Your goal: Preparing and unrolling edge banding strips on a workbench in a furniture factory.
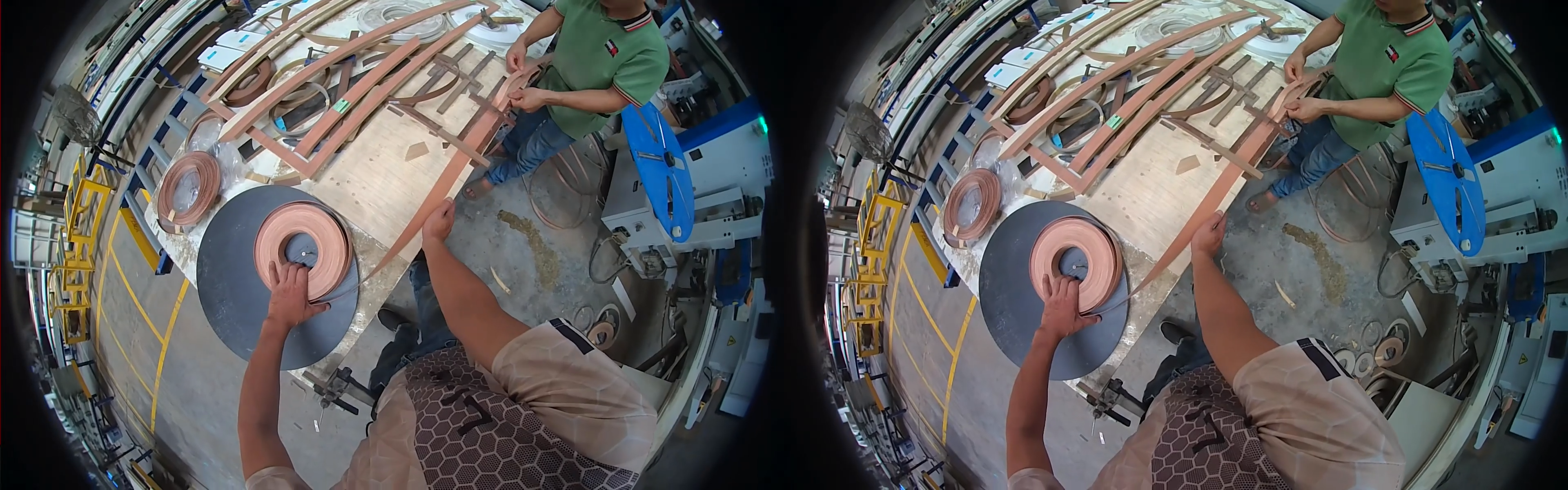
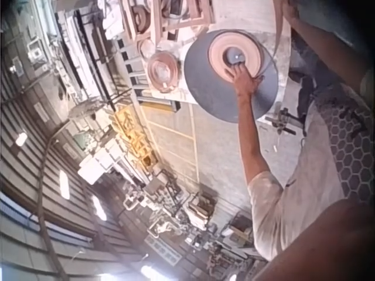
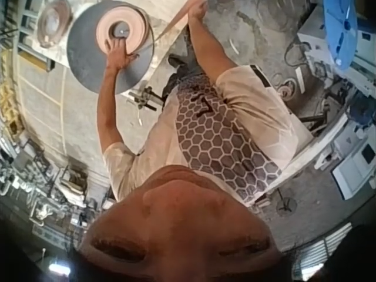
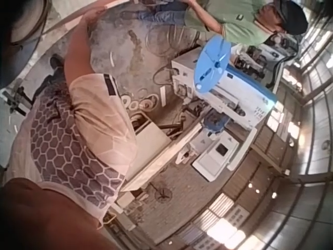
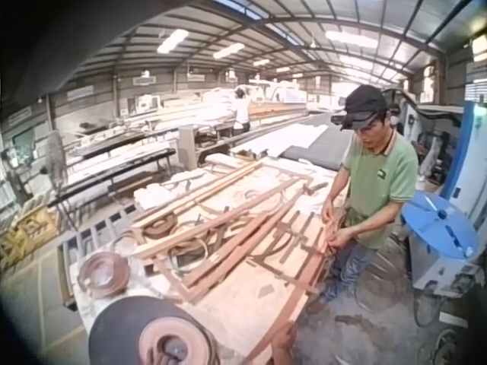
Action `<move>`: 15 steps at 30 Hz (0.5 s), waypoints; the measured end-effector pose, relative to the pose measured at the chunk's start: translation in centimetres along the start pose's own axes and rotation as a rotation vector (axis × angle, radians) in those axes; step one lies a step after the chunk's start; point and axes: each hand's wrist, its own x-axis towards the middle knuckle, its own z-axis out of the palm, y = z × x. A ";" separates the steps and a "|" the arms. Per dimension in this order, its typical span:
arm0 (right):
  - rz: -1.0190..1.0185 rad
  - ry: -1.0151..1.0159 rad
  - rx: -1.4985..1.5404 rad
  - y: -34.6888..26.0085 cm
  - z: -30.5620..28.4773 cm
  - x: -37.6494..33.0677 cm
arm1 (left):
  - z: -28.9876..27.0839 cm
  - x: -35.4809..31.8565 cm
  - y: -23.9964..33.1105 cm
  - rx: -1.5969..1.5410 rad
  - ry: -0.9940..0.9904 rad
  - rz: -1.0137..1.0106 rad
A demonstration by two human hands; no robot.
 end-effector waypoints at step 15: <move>-0.108 0.085 0.017 -0.4 0.8 -0.9 | -2.1 -0.1 -1.7 0.053 -0.127 0.134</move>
